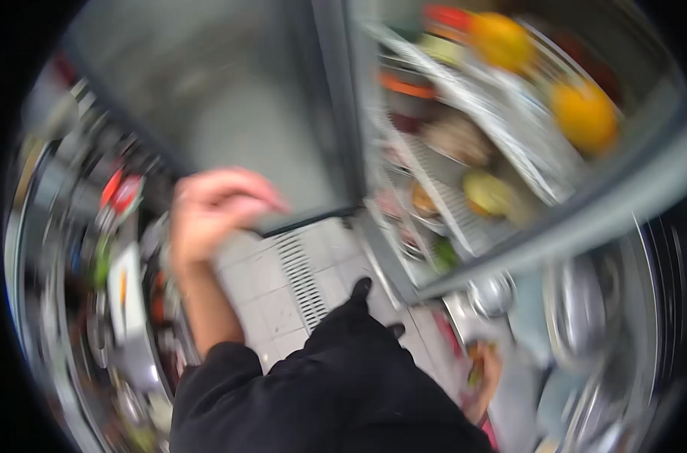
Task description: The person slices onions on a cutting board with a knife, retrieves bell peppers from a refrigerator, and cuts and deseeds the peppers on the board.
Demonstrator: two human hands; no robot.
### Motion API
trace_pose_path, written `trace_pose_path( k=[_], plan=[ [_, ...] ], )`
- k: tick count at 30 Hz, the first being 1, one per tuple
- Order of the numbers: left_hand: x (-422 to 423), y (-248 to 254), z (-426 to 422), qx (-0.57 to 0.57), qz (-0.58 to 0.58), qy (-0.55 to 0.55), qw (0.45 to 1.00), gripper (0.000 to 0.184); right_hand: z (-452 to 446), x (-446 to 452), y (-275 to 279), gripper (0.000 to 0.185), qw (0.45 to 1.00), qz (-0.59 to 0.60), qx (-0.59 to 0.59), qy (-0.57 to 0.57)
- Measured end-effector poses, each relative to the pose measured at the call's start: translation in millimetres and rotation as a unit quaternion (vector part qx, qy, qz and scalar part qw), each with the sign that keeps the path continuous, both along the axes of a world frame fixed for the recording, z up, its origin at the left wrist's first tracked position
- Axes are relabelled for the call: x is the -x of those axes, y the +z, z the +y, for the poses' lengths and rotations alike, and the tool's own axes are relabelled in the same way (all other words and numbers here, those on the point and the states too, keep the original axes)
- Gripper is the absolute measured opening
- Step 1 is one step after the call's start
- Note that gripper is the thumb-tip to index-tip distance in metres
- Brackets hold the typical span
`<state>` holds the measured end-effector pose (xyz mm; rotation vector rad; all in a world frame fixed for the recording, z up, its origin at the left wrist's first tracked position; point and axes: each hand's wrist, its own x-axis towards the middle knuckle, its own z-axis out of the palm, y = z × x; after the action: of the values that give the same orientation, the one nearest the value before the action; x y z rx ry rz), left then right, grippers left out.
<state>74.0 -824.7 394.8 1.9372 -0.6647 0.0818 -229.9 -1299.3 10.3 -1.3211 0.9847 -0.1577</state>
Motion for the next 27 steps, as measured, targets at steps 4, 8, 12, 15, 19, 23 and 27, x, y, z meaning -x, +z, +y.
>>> trace_pose_path(
  k=[4,8,12,15,19,23,27],
  plan=[
    [57.2,-149.2,19.8,-0.081,0.275,0.004,0.958,0.024,36.5,-16.4,13.3,0.03,0.976,0.081,-0.028,0.199],
    [88.9,-273.9,-4.9,0.013,0.379,-0.157,0.912,0.053,118.3,-78.5,67.6,0.028,0.915,0.039,-0.049,0.398],
    [113.8,-283.3,-9.8,0.221,0.46,-0.207,0.834,0.087,233.3,-145.2,134.1,0.029,0.834,-0.09,0.031,0.543],
    [135.0,-284.9,24.8,0.353,0.343,-0.162,0.855,0.086,312.2,-168.8,137.9,0.035,0.812,-0.174,0.04,0.556],
    [172.1,-286.0,144.7,0.415,0.437,-0.06,0.796,0.066,436.4,-157.8,172.2,0.037,0.853,-0.218,-0.026,0.474],
    [240.9,-300.9,254.9,0.559,0.446,-0.045,0.698,0.054,530.3,-148.1,150.0,0.026,0.863,-0.205,-0.139,0.441],
    [290.9,-277.5,312.6,0.635,0.408,-0.055,0.654,0.076,633.0,-127.8,127.4,0.019,0.834,-0.223,-0.073,0.5]
  ],
)
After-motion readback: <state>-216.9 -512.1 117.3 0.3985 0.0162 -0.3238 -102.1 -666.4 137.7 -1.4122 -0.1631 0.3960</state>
